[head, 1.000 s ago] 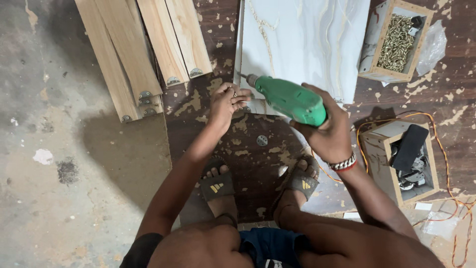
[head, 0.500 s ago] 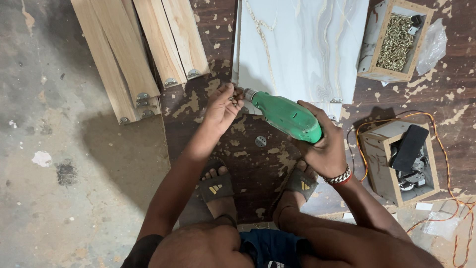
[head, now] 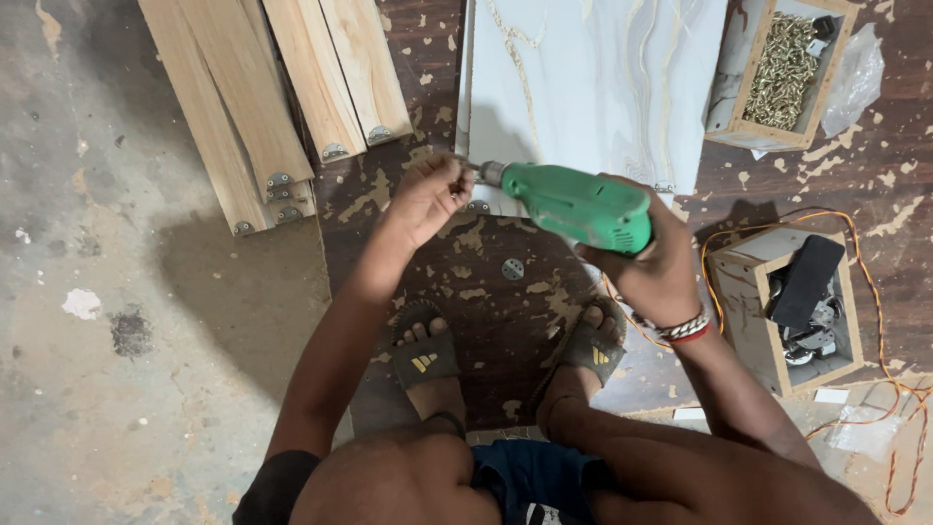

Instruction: The person uses a green corded drill to fasten metal corner brackets onto white marble-patterned panels. They repeatedly pick up screws, align the brackets, and drive the screws into the panel corners. The person flips the panel over to work on the opposite side and continues attaching brackets to multiple panels.

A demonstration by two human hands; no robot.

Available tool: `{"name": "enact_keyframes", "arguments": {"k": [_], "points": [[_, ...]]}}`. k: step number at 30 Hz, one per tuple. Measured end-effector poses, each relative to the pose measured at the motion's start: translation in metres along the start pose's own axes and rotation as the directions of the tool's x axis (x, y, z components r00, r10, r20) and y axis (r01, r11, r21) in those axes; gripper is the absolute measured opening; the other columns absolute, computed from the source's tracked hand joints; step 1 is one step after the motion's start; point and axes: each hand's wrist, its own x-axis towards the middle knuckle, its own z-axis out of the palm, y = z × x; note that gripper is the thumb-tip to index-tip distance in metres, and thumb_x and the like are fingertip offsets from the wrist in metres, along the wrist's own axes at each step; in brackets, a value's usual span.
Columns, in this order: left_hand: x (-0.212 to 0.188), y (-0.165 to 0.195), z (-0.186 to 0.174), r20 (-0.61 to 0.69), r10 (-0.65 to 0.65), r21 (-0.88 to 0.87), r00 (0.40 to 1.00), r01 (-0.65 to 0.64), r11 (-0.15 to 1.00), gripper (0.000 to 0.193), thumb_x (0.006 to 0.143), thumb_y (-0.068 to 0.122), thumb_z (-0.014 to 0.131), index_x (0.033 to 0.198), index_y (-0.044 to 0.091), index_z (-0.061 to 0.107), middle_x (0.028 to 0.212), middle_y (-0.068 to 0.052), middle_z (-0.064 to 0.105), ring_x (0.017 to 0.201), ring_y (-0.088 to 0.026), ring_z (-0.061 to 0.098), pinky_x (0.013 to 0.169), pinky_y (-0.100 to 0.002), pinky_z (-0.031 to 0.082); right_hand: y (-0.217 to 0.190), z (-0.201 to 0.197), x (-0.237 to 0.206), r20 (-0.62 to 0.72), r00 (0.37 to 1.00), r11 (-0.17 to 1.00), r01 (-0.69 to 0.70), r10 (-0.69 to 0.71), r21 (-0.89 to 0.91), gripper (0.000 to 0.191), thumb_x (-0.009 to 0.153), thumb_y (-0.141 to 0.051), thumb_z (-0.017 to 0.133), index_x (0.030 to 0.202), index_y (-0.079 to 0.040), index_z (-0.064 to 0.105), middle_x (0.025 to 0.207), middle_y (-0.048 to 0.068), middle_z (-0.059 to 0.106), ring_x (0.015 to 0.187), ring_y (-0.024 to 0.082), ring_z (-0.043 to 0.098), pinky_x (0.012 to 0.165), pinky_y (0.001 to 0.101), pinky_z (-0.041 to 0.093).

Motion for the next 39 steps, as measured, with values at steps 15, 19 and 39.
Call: {"name": "enact_keyframes", "arguments": {"k": [15, 19, 39], "points": [[0.004, -0.059, -0.033, 0.354, 0.503, 0.934, 0.789, -0.322, -0.153, 0.033, 0.106, 0.036, 0.058, 0.097, 0.005, 0.066, 0.084, -0.012, 0.068, 0.076, -0.028, 0.067, 0.073, -0.049, 0.055, -0.003, 0.010, 0.018, 0.105, 0.966, 0.936, -0.198, 0.237, -0.292, 0.070, 0.070, -0.007, 0.084, 0.136, -0.010, 0.061, 0.096, 0.020, 0.076, 0.087, 0.036, 0.076, 0.076, 0.0424, 0.060], [0.004, -0.055, -0.030, 0.397, 0.551, 0.918, 0.734, -0.335, -0.215, 0.041, 0.108, 0.041, 0.054, 0.091, 0.005, 0.066, 0.085, -0.012, 0.068, 0.077, -0.031, 0.066, 0.071, -0.050, 0.054, 0.002, 0.014, 0.020, 0.119, 0.969, 0.944, -0.175, 0.215, -0.279, 0.070, 0.070, -0.005, 0.083, 0.137, -0.010, 0.061, 0.096, 0.021, 0.076, 0.090, 0.038, 0.074, 0.076, 0.0434, 0.059], [-0.004, -0.037, -0.015, 0.476, 0.512, 0.877, 0.715, -0.344, -0.336, 0.032, 0.105, 0.034, 0.059, 0.089, 0.006, 0.063, 0.087, -0.012, 0.071, 0.082, -0.034, 0.068, 0.072, -0.052, 0.054, -0.013, 0.016, 0.037, 0.189, 0.963, 0.896, -0.094, 0.193, -0.434, 0.060, 0.076, -0.008, 0.078, 0.134, -0.012, 0.064, 0.089, 0.024, 0.074, 0.083, 0.042, 0.073, 0.074, 0.0485, 0.059]]}}
